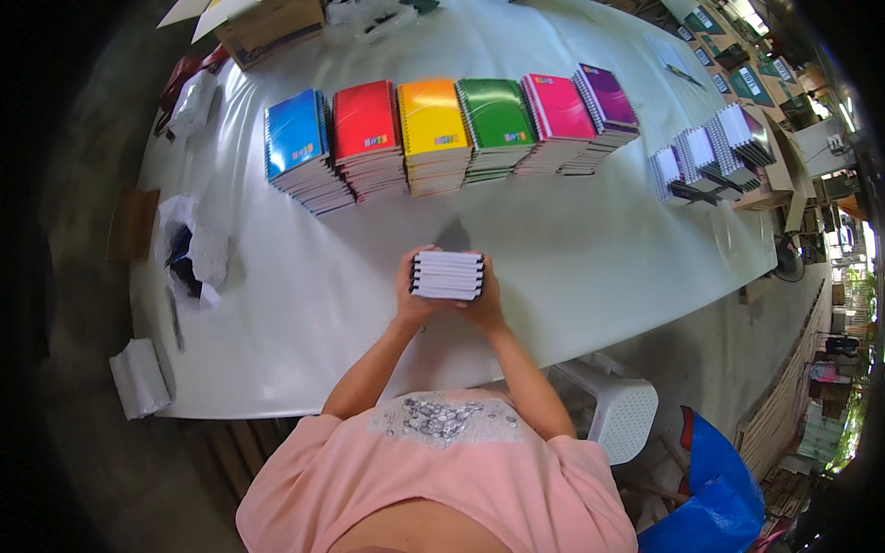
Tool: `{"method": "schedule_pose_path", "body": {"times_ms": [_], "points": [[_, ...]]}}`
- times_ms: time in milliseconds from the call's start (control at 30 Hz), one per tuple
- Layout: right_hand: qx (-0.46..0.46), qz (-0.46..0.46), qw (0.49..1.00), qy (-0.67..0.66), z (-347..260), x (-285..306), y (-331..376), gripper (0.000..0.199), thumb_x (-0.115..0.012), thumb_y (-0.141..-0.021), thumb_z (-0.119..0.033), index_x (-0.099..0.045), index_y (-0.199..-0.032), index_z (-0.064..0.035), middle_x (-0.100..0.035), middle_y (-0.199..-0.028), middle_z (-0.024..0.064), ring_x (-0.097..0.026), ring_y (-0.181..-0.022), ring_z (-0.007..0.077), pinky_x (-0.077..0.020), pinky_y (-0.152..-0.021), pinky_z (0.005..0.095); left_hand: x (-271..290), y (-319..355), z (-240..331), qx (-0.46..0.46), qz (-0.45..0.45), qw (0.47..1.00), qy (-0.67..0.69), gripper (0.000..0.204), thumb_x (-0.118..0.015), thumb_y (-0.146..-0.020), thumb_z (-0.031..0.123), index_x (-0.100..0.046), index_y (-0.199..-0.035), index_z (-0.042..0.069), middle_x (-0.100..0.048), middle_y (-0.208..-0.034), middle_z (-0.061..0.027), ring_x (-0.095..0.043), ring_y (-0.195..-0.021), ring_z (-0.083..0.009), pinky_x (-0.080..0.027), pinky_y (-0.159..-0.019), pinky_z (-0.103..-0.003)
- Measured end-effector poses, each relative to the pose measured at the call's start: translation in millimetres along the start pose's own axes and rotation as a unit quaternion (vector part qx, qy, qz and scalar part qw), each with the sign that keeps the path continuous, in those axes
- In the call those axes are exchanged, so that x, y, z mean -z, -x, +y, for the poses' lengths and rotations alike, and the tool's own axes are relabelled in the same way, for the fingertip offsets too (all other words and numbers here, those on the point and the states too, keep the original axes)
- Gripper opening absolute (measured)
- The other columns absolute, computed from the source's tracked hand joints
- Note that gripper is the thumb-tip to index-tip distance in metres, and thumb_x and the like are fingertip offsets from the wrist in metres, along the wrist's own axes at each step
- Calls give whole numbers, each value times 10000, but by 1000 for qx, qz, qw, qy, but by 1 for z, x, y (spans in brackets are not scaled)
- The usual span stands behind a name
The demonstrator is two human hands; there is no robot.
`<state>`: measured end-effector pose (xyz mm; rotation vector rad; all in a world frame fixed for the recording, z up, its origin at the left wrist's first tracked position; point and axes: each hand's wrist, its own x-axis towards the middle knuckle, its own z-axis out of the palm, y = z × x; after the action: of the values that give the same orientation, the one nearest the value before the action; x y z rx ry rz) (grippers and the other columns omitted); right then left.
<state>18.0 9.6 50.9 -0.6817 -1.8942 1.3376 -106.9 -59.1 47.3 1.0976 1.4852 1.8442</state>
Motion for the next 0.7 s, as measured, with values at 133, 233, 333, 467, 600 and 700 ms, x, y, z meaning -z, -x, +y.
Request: {"method": "schedule_pose_path", "body": {"times_ms": [133,233,333,467,600,700], "points": [[33,19,998,57,-16,-5,-1,650,-779,-646,-195,-397,-1151,-47,-502,-1064,110,-511,-1036,251,-388,-931,351,-3,7,-3,-72,68,994,-35,940,-918,-379,235,-469,-1186,59,-581,-1049,-87,-568,-962,-198,-446,-857,-308],[14,50,993,110,23,-1,6,656,-793,-628,-183,-414,-1145,-39,-516,-1058,114,-521,-1022,256,-406,-896,350,-13,4,-3,20,42,998,-49,893,-906,-395,193,-482,-1169,53,-588,-1056,-100,-575,-960,-210,-446,-854,-305],[116,29,977,176,30,-3,6,438,-658,-774,-100,-453,-1149,-3,-526,-1054,136,-512,-1033,298,-383,-932,357,-7,15,-45,-10,73,995,-66,872,-898,-425,179,-468,-1169,31,-590,-1022,-103,-582,-928,-218,-452,-843,-313],[-64,59,994,67,-2,7,-2,464,-706,-728,-181,-455,-1092,-38,-578,-1063,150,-570,-987,289,-443,-856,363,-16,7,-24,19,47,997,-57,801,-886,-493,248,-469,-1134,12,-592,-1025,-99,-581,-934,-210,-454,-841,-319],[-144,120,982,36,-46,59,11,699,-834,-552,-199,-457,-1122,-51,-585,-1086,129,-600,-949,253,-473,-828,337,-48,-27,28,101,-128,986,22,786,-879,-518,298,-469,-1124,9,-600,-1038,-98,-581,-931,-201,-456,-836,-322],[-239,185,953,-11,-51,117,43,848,-879,-461,-192,-447,-1176,-49,-580,-1107,106,-579,-991,205,-456,-867,320,-88,-34,45,148,-268,950,62,757,-869,-539,310,-491,-1120,5,-613,-1021,-100,-580,-887,-177,-456,-811,-319]]}}
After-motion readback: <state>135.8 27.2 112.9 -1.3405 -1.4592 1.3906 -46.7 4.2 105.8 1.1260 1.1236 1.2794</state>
